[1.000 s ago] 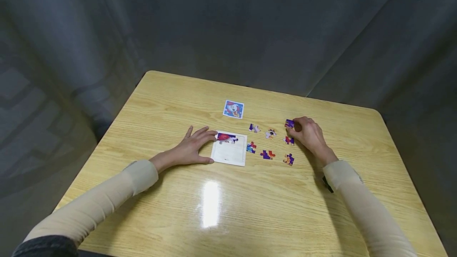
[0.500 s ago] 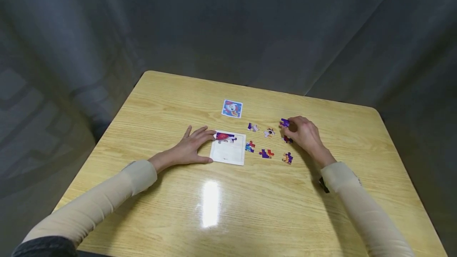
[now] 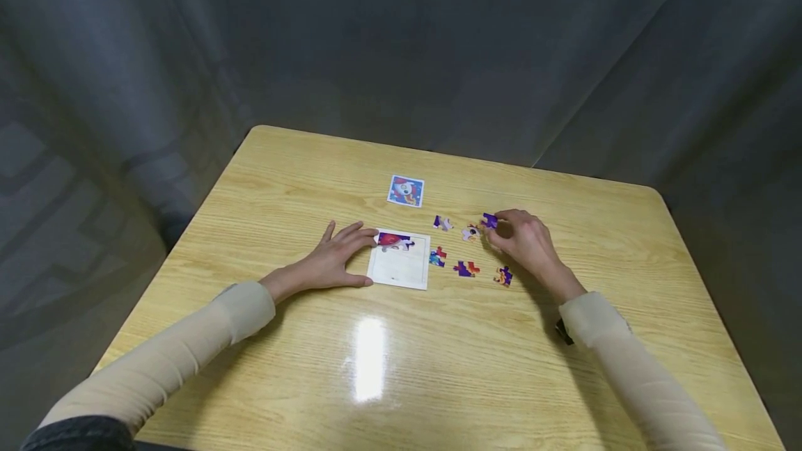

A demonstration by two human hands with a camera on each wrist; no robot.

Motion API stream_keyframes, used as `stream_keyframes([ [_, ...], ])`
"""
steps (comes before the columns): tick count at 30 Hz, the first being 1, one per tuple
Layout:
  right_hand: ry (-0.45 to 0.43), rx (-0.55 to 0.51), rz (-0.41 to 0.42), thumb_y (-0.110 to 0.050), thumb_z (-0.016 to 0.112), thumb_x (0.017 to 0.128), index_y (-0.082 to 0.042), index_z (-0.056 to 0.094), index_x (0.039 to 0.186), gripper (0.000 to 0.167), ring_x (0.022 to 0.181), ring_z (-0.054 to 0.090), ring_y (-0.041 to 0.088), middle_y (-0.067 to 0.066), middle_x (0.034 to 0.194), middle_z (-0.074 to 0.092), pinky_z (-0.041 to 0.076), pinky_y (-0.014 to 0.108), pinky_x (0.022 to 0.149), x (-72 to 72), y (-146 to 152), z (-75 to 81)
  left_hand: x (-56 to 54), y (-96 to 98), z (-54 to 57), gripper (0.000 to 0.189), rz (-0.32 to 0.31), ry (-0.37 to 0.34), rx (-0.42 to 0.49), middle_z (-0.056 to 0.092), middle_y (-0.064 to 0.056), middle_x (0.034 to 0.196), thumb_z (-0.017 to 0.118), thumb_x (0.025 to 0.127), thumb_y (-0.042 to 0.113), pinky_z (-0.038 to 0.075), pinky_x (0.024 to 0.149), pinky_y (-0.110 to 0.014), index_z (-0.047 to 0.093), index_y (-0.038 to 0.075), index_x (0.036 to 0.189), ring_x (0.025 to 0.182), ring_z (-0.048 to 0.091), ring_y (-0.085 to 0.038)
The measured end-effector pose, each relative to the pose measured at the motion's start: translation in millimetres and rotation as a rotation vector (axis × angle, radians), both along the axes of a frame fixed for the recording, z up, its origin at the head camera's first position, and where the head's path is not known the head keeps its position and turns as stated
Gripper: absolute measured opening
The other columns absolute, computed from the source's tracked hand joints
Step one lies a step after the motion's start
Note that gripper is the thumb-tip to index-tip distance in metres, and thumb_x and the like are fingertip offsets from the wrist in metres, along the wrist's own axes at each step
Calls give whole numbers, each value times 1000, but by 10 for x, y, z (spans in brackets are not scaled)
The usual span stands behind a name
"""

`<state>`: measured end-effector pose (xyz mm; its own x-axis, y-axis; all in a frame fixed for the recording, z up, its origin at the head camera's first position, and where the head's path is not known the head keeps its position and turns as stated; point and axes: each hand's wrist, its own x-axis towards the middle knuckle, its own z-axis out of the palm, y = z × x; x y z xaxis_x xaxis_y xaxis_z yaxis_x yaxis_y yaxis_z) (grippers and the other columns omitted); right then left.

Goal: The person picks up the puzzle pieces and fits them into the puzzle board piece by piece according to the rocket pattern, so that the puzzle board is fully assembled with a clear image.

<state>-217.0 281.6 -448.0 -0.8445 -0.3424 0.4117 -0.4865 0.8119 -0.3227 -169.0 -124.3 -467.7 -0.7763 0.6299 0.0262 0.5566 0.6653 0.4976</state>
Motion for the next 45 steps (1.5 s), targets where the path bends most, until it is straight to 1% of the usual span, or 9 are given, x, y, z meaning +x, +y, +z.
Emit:
stream_keyframes([
  [6,-26,6,23,-27,76,79,4,68,105,42,96,64,38,22,105,68,52,51,82,73,-128,25,1,2,13,70,-2,-8,0,30,1,156,68,83,56,-7,111,-63,47,17,137,146,14,-29],
  [13,17,7,98,-25,77,77,3,68,103,39,95,65,36,19,101,70,53,49,81,137,-304,34,8,4,23,70,2,-12,4,30,0,155,69,82,55,-8,111,-63,47,17,137,146,13,-29],
  [16,13,9,121,-26,76,78,2,69,104,39,95,65,34,18,101,70,53,48,82,152,-366,37,9,6,23,70,3,-9,2,30,0,155,68,82,56,-7,111,-64,47,17,137,146,14,-29],
  [22,-31,4,135,-27,76,80,2,68,108,41,97,66,34,18,104,70,52,47,84,183,-441,45,8,10,16,71,4,-2,2,30,1,155,68,82,56,-7,111,-64,47,17,137,146,14,-29],
  [27,-52,1,137,-29,75,80,2,68,109,43,95,66,33,17,103,70,54,46,82,205,-487,42,3,6,14,70,6,-1,0,31,1,155,69,82,56,-7,111,-63,47,17,137,146,14,-29],
  [32,-44,7,156,-29,75,80,2,69,107,42,92,67,31,16,100,71,55,45,80,221,-569,40,4,7,14,70,10,-9,-10,30,1,155,68,82,56,-7,111,-63,47,18,137,146,14,-29],
  [38,-62,21,176,-34,75,80,0,68,109,45,96,66,31,15,103,71,52,46,85,239,-671,49,4,5,7,71,5,-5,-12,30,1,155,68,82,56,-7,111,-63,47,18,138,146,14,-29],
  [45,-63,21,209,-33,75,80,1,69,108,44,95,67,30,15,102,71,52,45,86,249,-775,62,-2,6,0,71,2,2,-7,29,2,156,68,82,56,-8,111,-62,46,18,138,146,13,-28],
])
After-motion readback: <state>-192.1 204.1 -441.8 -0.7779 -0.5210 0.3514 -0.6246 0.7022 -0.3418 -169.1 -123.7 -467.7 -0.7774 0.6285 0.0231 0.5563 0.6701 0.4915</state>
